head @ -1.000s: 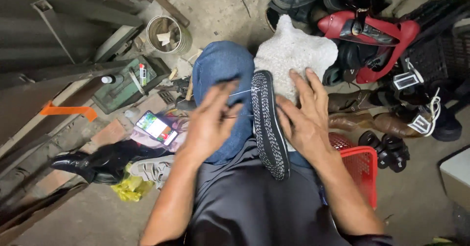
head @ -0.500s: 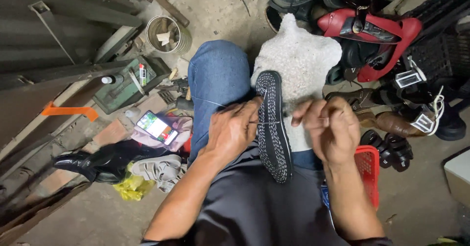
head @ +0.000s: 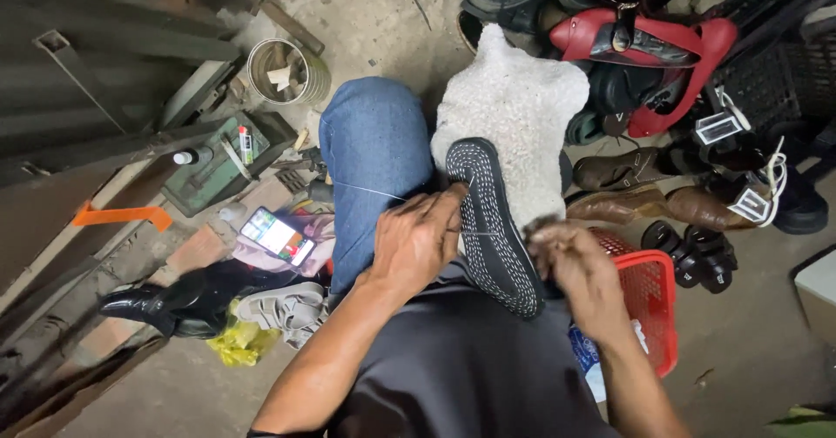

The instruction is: Hand-sewing a rubber sole onto a shoe upper using a needle and thread.

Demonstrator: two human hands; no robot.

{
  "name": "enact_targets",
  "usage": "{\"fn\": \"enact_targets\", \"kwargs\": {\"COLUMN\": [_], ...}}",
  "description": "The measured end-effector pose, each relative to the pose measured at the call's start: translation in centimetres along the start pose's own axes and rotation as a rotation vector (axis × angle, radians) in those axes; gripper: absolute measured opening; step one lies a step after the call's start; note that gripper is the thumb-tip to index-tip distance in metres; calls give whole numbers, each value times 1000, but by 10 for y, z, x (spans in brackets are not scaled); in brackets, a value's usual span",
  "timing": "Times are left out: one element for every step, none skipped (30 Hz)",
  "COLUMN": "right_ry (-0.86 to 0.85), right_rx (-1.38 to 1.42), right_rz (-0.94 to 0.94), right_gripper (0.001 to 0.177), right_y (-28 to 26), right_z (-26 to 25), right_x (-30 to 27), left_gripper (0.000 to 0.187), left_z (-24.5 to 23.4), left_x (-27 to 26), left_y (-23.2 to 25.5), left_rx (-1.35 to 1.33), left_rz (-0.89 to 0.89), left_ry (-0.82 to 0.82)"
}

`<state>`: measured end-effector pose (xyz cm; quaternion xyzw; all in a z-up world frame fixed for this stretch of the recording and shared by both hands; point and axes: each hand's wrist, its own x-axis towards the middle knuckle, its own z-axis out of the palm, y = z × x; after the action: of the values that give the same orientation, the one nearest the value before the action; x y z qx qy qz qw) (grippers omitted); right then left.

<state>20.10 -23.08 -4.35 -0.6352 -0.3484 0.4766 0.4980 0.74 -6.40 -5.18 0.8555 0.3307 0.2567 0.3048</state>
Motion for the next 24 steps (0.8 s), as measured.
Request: {"fn": "enact_targets", "kwargs": {"right_ry": [-2, -149, -291, -287, -224, -161, -159, 60, 280, 284, 352, 416, 422, 416, 402, 402, 442, 481, 481, 503, 527, 531, 547, 560], "right_rx": [-1, -275, -548, -548, -604, -660, -659, -551, -439, -439, -259, -78, -78, -114, -151, -152, -218, -284, -284, -225, -168, -169, 12, 193], "right_rz": [-2, 94, 192, 192, 175, 158, 154, 179, 204, 202, 120, 36, 33, -70, -172, -175, -188, -201, -194, -144, -97, -93, -68, -43], "right_gripper": [39, 52, 73, 73, 62, 51, 51, 50, 49, 49, 54, 60, 60, 39, 25, 25, 22, 20, 20, 23, 26, 26, 26, 27], "right_y": [-11, -23, -34, -38, -42, -46, -41, -36, -31, -28, -26, -24, -11, 3, 16, 13, 11, 9, 10, 11, 11, 14, 15, 17], "right_z": [0, 0, 1, 3, 4, 5, -6, -17, -27, -28, -30, -32, -25, -18, -11, 1, 13, 24, 23, 21, 19, 21, 21, 21], "right_x": [-5, -10, -17, -19, -22, -24, -30, -36, -43, -39, -35, -31, -24, -17, -9, 1, 10, 20, 20, 21, 22, 26, 31, 36], "left_gripper": [23, 36, 52, 52, 46, 41, 41, 31, 22, 22, 16, 13, 13, 14, 16, 16, 17, 19, 19, 16, 13, 13, 17, 25], "left_z": [-1, -1, -1, 0, 1, 2, 3, 4, 5, 5, 6, 6, 8, 9, 10, 8, 5, 3, -7, -17, -26, -35, -42, -50], "left_x": [-2, -5, -8, -9, -10, -10, -9, -8, -7, -4, 0, 4, 5, 7, 9, 10, 10, 10, 14, 18, 23, 24, 26, 28], "left_y": [-1, -3, -4, -3, -3, -2, 2, 5, 8, 14, 20, 27, 28, 29, 29, 30, 31, 31, 31, 31, 31, 31, 31, 31], "left_rx": [1, 1, -3, -4, -24, -43, -42, -83, -127, -129, -168, -206, -209, -219, -228, -229, -201, -173, -174, -102, -33, -36, -39, -42], "left_rz": [0, -14, -25, -22, -36, -50, -47, -65, -82, -78, -105, -133, -127, -159, -197, -196, -217, -238, -242, -236, -225, -224, -219, -213], "left_ry": [3, -51, -109, -110, -85, -59, -58, -32, -8, -8, 7, 21, 20, 35, 54, 56, 7, -41, -46, -88, -129, -134, -148, -163]}}
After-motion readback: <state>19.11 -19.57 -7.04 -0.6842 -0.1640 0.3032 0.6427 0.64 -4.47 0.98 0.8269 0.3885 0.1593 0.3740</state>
